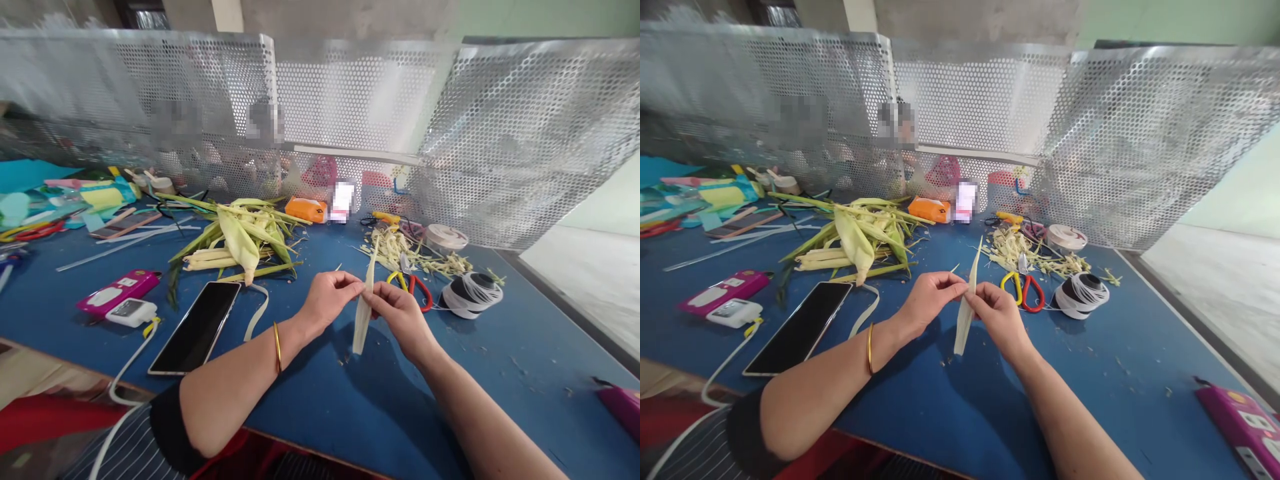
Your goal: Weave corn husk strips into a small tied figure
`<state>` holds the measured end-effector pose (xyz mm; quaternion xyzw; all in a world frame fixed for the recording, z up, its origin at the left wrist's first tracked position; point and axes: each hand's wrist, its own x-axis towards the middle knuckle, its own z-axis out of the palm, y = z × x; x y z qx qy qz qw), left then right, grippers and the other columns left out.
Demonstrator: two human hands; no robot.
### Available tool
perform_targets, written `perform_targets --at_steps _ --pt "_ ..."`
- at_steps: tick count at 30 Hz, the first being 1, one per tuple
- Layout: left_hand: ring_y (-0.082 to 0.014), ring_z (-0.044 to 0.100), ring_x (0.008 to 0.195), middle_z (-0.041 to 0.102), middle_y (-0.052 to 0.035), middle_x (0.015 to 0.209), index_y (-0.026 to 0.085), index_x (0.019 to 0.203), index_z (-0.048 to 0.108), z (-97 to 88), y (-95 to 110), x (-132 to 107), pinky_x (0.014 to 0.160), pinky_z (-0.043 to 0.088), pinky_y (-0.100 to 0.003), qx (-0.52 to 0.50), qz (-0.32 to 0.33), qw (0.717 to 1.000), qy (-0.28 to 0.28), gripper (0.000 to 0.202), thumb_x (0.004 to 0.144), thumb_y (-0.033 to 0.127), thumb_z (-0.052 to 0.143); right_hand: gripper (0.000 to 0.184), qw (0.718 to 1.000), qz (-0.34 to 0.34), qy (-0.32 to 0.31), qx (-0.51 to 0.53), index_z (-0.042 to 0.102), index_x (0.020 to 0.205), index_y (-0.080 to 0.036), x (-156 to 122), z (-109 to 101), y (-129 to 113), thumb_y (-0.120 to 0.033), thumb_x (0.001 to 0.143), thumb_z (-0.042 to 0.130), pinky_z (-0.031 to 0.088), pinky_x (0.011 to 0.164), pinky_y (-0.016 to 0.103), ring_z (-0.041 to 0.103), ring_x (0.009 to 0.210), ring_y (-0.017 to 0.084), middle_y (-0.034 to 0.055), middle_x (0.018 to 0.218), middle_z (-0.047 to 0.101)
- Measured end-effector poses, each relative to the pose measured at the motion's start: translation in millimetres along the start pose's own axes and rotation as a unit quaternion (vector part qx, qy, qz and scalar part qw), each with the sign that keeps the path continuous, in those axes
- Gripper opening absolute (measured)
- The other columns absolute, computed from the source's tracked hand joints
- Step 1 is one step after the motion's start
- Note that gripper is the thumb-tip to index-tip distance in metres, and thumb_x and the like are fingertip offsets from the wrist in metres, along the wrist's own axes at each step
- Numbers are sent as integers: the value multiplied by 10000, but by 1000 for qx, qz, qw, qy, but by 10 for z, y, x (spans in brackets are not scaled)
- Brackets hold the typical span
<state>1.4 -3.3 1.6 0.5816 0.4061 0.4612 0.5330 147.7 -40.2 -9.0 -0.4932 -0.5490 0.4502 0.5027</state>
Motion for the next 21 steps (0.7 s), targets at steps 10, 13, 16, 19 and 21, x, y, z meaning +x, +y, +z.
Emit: perform_targets --at_steps 10,13,16,19,21 --pt "-143 590 621 663 -6 622 173 652 714 23 -6 -47 646 469 -260 46 -27 998 -32 122 715 232 629 215 994 -40 92 -39 642 703 -196 8 -19 17 -397 759 695 361 555 269 456 586 136 -10 611 567" --pt "-137 579 619 657 -4 626 170 653 708 30 -44 -38 639 461 -259 49 -22 998 -35 121 708 233 620 214 987 -62 109 -99 620 696 -194 -12 -4 29 -380 798 646 343 538 260 439 570 127 -16 605 546" --pt "-124 563 607 641 -2 613 162 638 694 44 -58 -25 633 456 -250 18 -46 998 -34 109 697 216 621 220 976 -90 133 -148 592 686 -193 -28 3 38 -367 816 618 321 521 249 403 550 114 -33 591 500" --pt "-113 562 600 634 -2 602 157 620 677 62 -54 -13 635 460 -243 -27 -93 995 -17 95 690 203 632 235 975 -99 140 -142 568 685 -195 -29 -6 41 -376 829 603 311 514 243 381 544 109 -42 587 471" --pt "-107 558 599 632 0 605 158 617 669 69 -57 -8 634 456 -238 -38 -108 993 -14 91 689 200 633 239 976 -98 143 -129 563 685 -195 -23 -17 37 -381 829 606 314 516 241 380 548 108 -43 590 470"
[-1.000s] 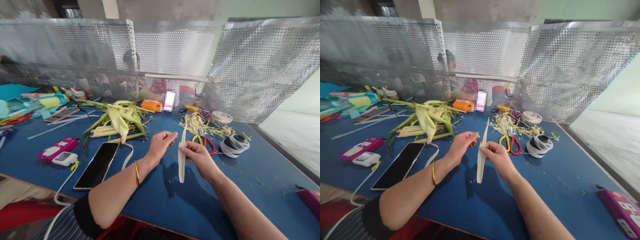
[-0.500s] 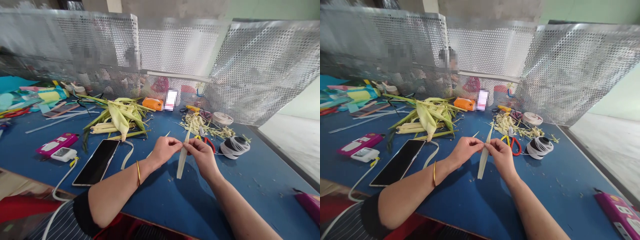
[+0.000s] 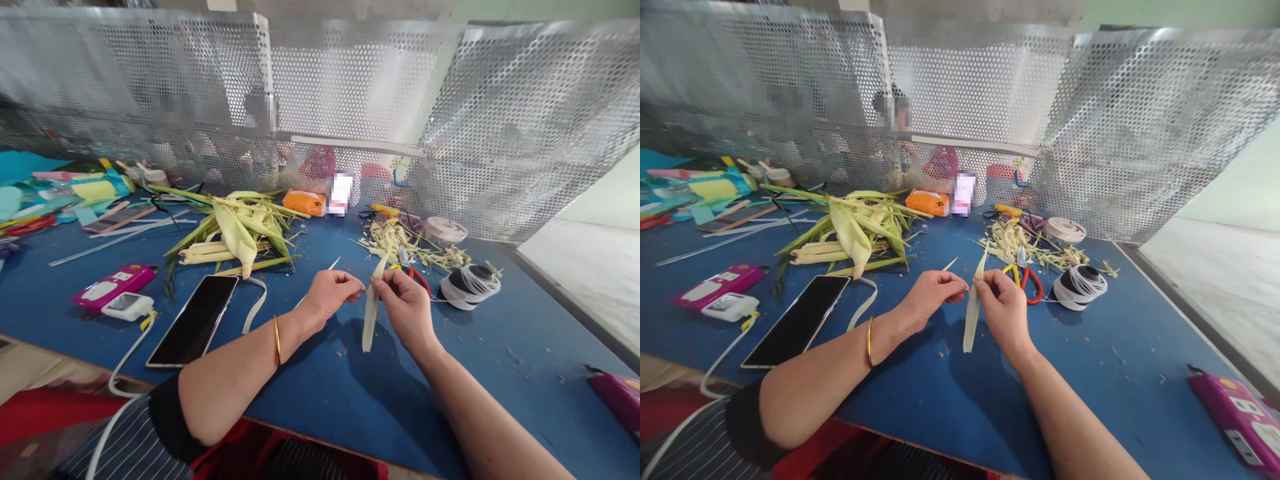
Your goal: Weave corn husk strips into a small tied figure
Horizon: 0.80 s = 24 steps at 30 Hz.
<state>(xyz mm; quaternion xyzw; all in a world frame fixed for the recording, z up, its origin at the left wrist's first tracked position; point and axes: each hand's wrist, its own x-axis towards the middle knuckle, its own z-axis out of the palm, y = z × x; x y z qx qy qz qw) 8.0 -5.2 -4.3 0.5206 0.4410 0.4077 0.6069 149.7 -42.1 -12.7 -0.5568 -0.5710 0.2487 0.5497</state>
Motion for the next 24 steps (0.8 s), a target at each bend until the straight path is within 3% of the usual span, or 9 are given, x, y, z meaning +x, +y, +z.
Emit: perform_targets --at_steps 5,13,24 --pt "-111 529 582 618 6 594 161 635 677 -37 -69 24 596 413 -239 127 49 991 -10 130 703 249 608 233 999 -12 29 40 565 688 -197 28 -32 -30 -378 819 630 341 528 241 408 566 115 -40 598 484" --pt "-138 540 583 641 2 596 185 635 689 -127 -144 70 546 347 -246 348 81 934 -31 151 694 284 591 227 987 -53 145 44 558 688 -190 87 -213 -171 -359 799 662 372 513 234 437 534 104 -41 585 522" --pt "-148 543 588 655 -5 628 207 634 676 -152 -61 63 563 308 -266 500 107 859 -12 168 697 210 520 181 923 -151 345 74 588 711 -191 222 -470 -245 -308 812 682 421 527 236 487 547 105 -41 608 540"
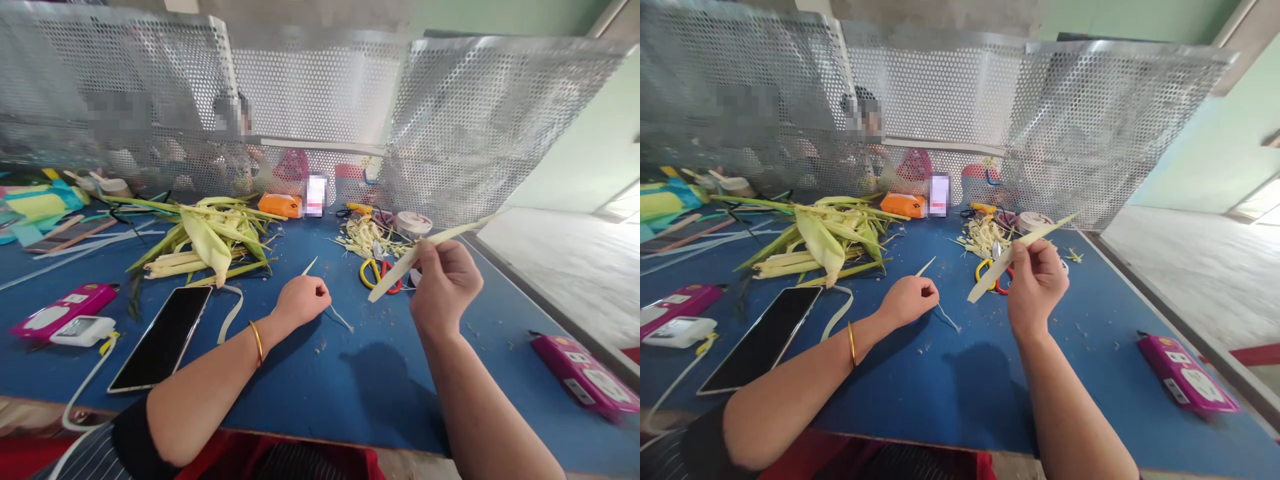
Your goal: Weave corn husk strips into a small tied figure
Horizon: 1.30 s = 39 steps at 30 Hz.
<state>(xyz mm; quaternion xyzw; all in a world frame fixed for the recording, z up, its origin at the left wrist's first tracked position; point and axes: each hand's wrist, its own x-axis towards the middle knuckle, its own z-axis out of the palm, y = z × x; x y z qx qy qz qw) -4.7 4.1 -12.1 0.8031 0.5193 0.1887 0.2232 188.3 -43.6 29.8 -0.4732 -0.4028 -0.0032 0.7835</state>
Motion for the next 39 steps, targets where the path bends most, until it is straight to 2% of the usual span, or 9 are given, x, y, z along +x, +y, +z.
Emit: perform_targets --at_steps 4,9,13,16,18,21,25,30,39 --pt "-154 572 590 672 -8 634 203 631 673 -34 -19 12 553 327 -262 -14 3 1000 -15 170 716 226 528 173 999 10 38 19 599 701 -186 101 -41 28 -296 794 695 398 516 234 469 535 100 -45 593 530" --pt "-141 625 551 692 0 611 189 641 657 -122 41 172 546 437 -228 -197 9 976 -96 142 717 221 542 210 981 156 -105 45 605 647 -177 92 -11 93 -329 739 716 336 456 217 410 472 82 -54 513 494" --pt "-147 674 608 727 -28 686 170 722 691 -172 198 427 622 497 -236 -240 30 970 2 149 770 238 567 273 944 257 -191 82 590 626 -174 34 31 158 -384 689 753 294 424 211 393 431 75 -47 469 506" --pt "-161 699 837 749 -80 1018 169 1085 689 -165 324 497 750 510 -244 -298 64 948 87 316 793 277 635 326 931 282 -212 95 582 619 -171 -1 53 203 -431 670 773 291 425 210 395 427 72 -43 465 513" --pt "-165 688 778 742 -83 1027 176 1167 662 -138 384 422 678 506 -253 -330 61 941 36 389 833 370 613 345 928 288 -215 96 582 623 -169 -28 71 223 -450 662 780 300 434 213 401 431 73 -44 473 516" --pt "-160 637 668 726 -46 773 159 856 734 -95 416 193 635 481 -255 -338 44 936 -85 279 762 415 679 356 921 293 -239 92 589 636 -169 -90 109 231 -471 662 777 296 439 223 391 430 78 -50 471 505" --pt "-116 538 583 633 10 618 164 689 705 -100 384 -38 592 426 -234 -379 -4 919 -112 168 707 332 699 378 906 288 -293 98 578 629 -174 -184 158 213 -507 699 742 321 467 236 393 447 86 -54 475 485" --pt "-93 473 564 574 23 580 157 669 686 -109 290 -63 514 325 -212 -431 -87 898 -24 201 688 356 709 405 888 292 -350 62 635 813 -170 -323 198 213 -546 702 739 393 526 240 527 583 120 -11 685 616" --pt "-109 521 572 596 8 572 148 656 676 -87 241 -55 513 338 -220 -486 -124 863 57 168 668 313 698 434 859 262 -439 0 562 621 -191 -560 194 220 -579 793 652 390 509 256 491 523 132 -16 546 548"
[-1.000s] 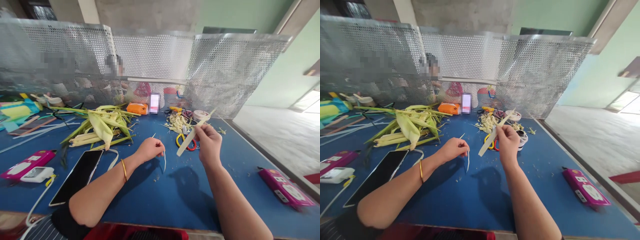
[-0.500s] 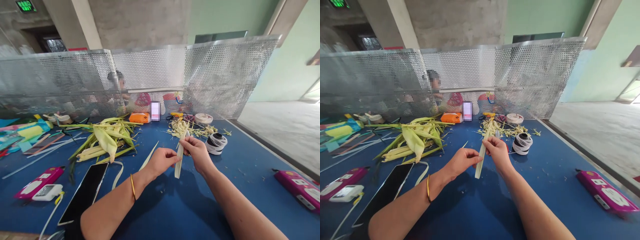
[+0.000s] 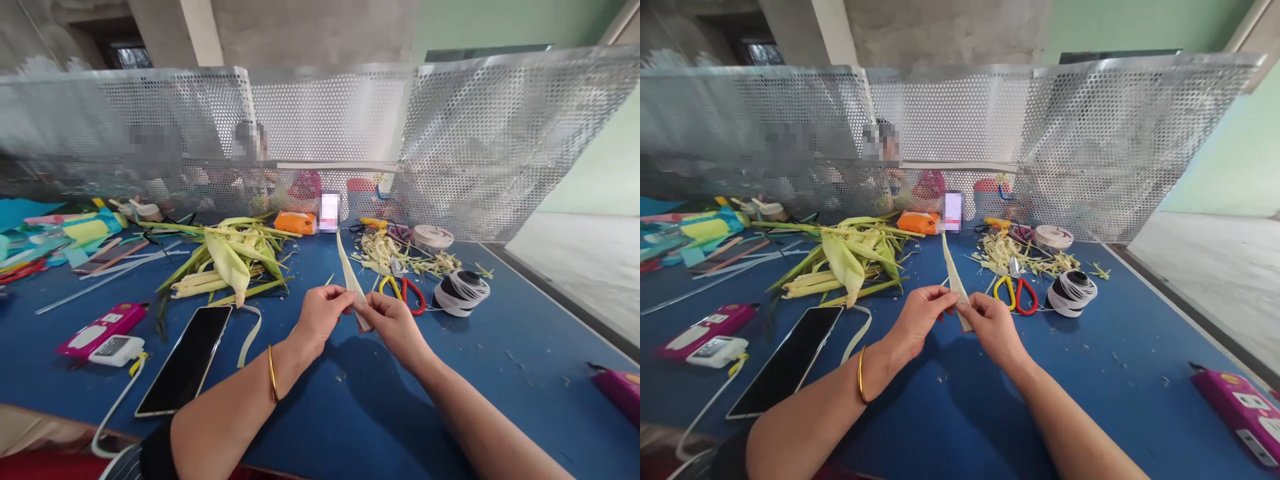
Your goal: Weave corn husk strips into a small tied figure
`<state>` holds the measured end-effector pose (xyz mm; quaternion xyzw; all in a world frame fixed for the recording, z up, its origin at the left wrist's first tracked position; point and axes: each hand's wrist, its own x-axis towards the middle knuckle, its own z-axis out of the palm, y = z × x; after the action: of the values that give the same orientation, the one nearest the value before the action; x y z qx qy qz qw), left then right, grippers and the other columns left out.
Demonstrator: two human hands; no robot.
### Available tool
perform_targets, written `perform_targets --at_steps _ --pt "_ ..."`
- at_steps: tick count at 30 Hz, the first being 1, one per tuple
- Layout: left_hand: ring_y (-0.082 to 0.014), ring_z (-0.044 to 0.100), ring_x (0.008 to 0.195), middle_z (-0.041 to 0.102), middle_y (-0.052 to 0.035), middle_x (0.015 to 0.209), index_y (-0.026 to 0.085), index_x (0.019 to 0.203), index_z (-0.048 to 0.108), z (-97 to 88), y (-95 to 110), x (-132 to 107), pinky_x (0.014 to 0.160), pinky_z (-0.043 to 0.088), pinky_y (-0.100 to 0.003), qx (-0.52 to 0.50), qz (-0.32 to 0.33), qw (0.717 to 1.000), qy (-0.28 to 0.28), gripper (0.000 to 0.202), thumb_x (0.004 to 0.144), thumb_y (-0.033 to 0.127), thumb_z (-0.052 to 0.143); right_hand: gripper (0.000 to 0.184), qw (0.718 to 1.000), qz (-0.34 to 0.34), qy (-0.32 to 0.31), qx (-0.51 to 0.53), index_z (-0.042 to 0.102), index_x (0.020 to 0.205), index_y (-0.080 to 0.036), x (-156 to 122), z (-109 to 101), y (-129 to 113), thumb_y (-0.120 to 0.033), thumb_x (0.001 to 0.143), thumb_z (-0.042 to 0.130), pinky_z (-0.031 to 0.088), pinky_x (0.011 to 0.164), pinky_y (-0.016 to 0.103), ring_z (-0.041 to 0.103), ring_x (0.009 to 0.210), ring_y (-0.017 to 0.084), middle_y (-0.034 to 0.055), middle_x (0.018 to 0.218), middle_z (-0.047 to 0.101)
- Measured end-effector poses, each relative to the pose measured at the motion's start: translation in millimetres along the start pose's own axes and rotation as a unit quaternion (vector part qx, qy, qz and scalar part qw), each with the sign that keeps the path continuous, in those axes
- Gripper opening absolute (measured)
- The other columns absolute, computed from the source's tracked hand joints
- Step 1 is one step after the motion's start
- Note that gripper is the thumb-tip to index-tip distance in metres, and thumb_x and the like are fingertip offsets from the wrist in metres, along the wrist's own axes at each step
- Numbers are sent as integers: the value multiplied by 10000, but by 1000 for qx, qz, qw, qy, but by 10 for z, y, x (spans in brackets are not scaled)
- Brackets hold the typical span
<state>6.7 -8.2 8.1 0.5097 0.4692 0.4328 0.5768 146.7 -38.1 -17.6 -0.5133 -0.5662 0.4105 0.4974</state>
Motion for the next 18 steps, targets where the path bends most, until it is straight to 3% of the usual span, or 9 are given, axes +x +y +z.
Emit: perform_targets --at_steps 9,14,18 --pt "-105 499 562 557 22 554 166 583 597 32 20 -24 544 359 -233 -21 -8 1000 5 183 648 320 669 501 999 10 36 29 585 616 -192 1 -35 -67 -659 798 588 454 532 285 560 511 163 13 558 599" --pt "-121 555 628 643 0 682 169 742 681 21 22 -23 541 372 -226 -42 -21 999 -13 168 659 310 644 492 999 7 17 26 571 618 -192 10 -35 -42 -649 803 588 442 506 277 550 496 153 6 573 598" --pt "-120 535 595 607 1 607 161 669 665 30 9 -14 527 369 -228 -18 -12 1000 9 168 676 328 648 459 1000 -4 6 -9 586 685 -195 19 -41 -27 -632 822 572 428 528 268 537 539 150 -1 590 591"
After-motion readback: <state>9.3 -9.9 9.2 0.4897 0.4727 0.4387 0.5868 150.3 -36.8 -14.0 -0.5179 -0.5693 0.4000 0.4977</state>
